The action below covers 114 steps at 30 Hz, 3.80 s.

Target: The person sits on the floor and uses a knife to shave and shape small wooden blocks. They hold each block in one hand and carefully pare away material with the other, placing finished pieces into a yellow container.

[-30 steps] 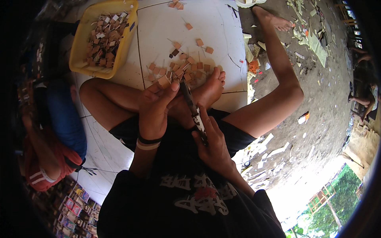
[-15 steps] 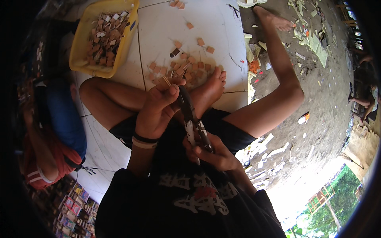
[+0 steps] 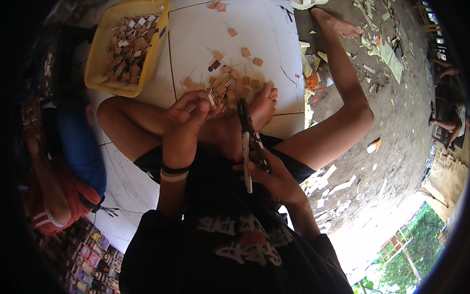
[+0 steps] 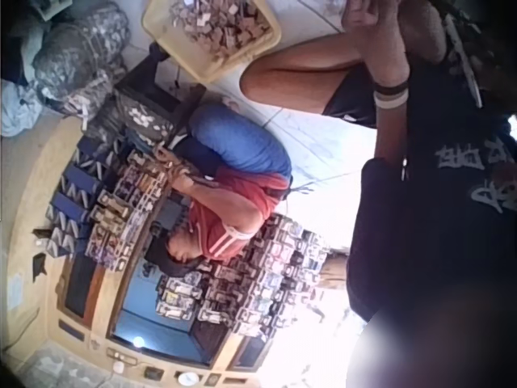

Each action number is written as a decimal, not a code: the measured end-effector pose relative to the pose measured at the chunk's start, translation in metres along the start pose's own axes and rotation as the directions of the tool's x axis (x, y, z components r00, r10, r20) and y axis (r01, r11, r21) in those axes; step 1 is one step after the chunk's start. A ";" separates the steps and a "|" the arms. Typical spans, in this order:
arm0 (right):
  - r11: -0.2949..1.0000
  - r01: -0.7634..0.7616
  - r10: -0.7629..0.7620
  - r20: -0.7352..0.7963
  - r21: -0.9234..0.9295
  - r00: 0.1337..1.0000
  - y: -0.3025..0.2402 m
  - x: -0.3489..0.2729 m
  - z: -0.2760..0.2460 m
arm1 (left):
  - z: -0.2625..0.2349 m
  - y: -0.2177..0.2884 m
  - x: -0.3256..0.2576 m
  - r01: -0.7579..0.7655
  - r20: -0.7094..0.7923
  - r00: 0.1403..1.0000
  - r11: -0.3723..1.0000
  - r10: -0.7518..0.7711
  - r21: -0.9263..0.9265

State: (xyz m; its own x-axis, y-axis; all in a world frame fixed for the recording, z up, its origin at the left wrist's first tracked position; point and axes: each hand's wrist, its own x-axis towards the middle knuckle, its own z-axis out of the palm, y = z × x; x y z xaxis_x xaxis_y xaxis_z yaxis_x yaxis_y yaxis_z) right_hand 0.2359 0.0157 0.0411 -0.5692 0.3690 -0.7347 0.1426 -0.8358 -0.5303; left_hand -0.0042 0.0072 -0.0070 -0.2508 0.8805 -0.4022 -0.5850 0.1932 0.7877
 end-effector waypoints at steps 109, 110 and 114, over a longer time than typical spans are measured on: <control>0.390 0.160 -0.605 -0.121 -0.907 0.787 0.030 0.032 0.029 | 0.010 -0.030 0.006 -0.548 0.033 0.791 0.683 0.611 0.484; 0.417 0.152 -0.580 -0.134 -0.896 0.804 0.029 0.032 0.029 | 0.010 -0.029 0.007 -0.549 0.036 0.786 0.671 0.617 0.498; 0.489 0.252 -0.597 -0.110 -0.835 0.794 0.026 0.037 0.028 | 0.010 -0.021 0.016 -0.504 0.022 0.825 0.717 0.565 0.482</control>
State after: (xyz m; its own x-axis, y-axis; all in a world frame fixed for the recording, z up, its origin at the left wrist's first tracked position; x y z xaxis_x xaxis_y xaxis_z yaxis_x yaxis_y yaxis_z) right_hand 0.1960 -0.0041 0.0118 -0.4485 0.8371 -0.3133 0.6025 0.0243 -0.7977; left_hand 0.0121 0.0215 -0.0257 -0.5205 0.8449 0.1234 0.0789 -0.0963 0.9922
